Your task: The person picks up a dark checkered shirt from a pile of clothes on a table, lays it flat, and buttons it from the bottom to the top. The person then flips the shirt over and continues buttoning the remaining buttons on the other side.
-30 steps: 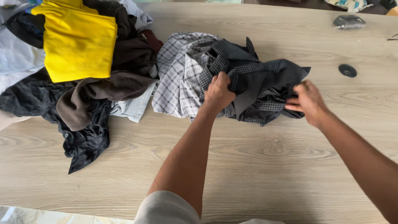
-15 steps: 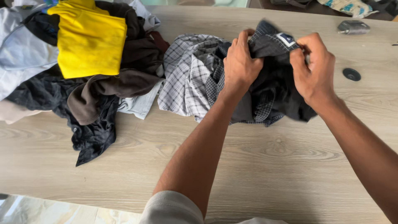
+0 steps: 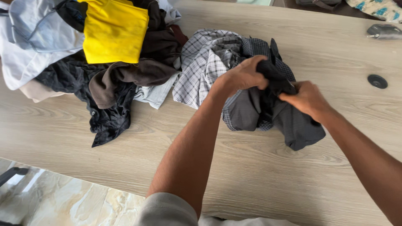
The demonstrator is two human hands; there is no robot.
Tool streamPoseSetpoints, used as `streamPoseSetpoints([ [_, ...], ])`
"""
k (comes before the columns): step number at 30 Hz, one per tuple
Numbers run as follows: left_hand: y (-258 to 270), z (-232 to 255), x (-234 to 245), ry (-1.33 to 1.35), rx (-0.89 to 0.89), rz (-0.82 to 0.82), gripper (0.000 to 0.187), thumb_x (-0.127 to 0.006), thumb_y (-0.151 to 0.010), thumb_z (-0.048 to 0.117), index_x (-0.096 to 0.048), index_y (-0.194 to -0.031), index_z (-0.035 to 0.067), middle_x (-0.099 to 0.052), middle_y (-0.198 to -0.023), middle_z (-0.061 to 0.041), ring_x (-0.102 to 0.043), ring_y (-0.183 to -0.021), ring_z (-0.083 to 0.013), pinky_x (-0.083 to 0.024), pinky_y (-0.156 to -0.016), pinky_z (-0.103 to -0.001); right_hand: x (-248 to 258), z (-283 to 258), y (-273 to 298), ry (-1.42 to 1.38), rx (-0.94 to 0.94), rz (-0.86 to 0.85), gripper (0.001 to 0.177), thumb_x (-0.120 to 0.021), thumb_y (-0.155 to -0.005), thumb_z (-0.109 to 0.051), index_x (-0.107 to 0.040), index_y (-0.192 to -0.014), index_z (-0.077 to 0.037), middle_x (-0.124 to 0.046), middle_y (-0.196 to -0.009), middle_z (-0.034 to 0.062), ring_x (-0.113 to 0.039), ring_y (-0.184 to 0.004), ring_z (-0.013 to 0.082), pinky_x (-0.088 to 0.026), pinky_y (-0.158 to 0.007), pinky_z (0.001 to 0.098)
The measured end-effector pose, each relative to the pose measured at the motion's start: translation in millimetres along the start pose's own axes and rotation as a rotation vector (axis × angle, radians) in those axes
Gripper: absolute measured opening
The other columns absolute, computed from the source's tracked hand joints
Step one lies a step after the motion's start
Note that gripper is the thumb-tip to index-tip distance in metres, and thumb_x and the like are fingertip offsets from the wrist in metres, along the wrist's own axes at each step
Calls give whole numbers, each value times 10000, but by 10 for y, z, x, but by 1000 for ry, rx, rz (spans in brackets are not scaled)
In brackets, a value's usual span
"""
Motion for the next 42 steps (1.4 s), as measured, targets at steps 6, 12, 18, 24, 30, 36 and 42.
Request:
streamPoseSetpoints([
  [6, 354, -105, 687, -449, 52, 668, 539, -716, -760, 91, -679, -1287, 197, -709, -1243, -50, -651, -1187, -279, -448, -1054, -503, 495, -705, 142, -238, 586, 256, 526, -807, -912, -253, -522, -1133, 130, -740, -1119, 208, -708, -1048, 351, -579, -866, 443],
  [12, 640, 195, 815, -476, -107, 851, 555, -665, -729, -96, -659, -1252, 89, -632, -1189, -156, -628, -1114, -310, -575, -901, -365, -45, -1170, 334, -1, 788, -115, 960, -950, -679, -349, -457, -1406, 40, -597, -1275, 268, -559, -1204, 370, -454, -1006, 473],
  [18, 602, 154, 561, -309, -257, 660, 492, -637, -805, -75, -593, -1272, 74, -695, -1143, -168, -715, -1009, -348, -597, -857, -451, -226, -448, 75, -354, 255, -260, 554, -792, -822, -270, -634, -1274, 9, -706, -1260, 205, -605, -1252, 278, -382, -1117, 453],
  [24, 288, 607, -1008, -193, -528, -27, 765, -885, -910, 399, -484, -1446, 28, -627, -1279, -241, -633, -1110, -375, -483, -911, -524, 643, 451, -43, -721, 493, 290, 299, -477, -1095, -255, -605, -1220, -14, -686, -1188, 147, -672, -1060, 238, -559, -962, 434],
  [30, 63, -69, -29, -256, -265, 640, 242, -684, -977, 141, -700, -1207, 215, -758, -1207, -60, -718, -1116, -259, -577, -1000, -441, -109, 1333, -214, -1376, 45, -128, 400, -593, -1081, -343, -576, -1380, -77, -670, -1296, 126, -617, -1154, 247, -514, -961, 403],
  [36, 229, -1823, 817, -256, 582, 525, 987, -747, -816, 383, -200, -1619, 206, -402, -1521, -244, -534, -1282, -399, -470, -1026, -485, -523, 1276, 170, -361, -251, -124, 735, -701, -942, -392, -371, -1548, -141, -481, -1498, 163, -415, -1346, 346, -289, -1109, 564],
  [42, -288, -2366, 232, -306, 363, 396, 434, -651, -938, 336, -621, -1234, 20, -662, -1189, -307, -637, -1149, -466, -512, -988, -507, -995, 405, 128, -573, -324, -304, 798, -562, -880, -551, -576, -1436, 22, -647, -1445, 260, -666, -1294, 376, -532, -1094, 452],
])
Point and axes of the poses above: each hand's wrist, its own y-axis away from the middle knuckle, its own x-axis out of the back of the hand, z = x × y, the point moved 9 cm from there along -y, towards the middle knuckle
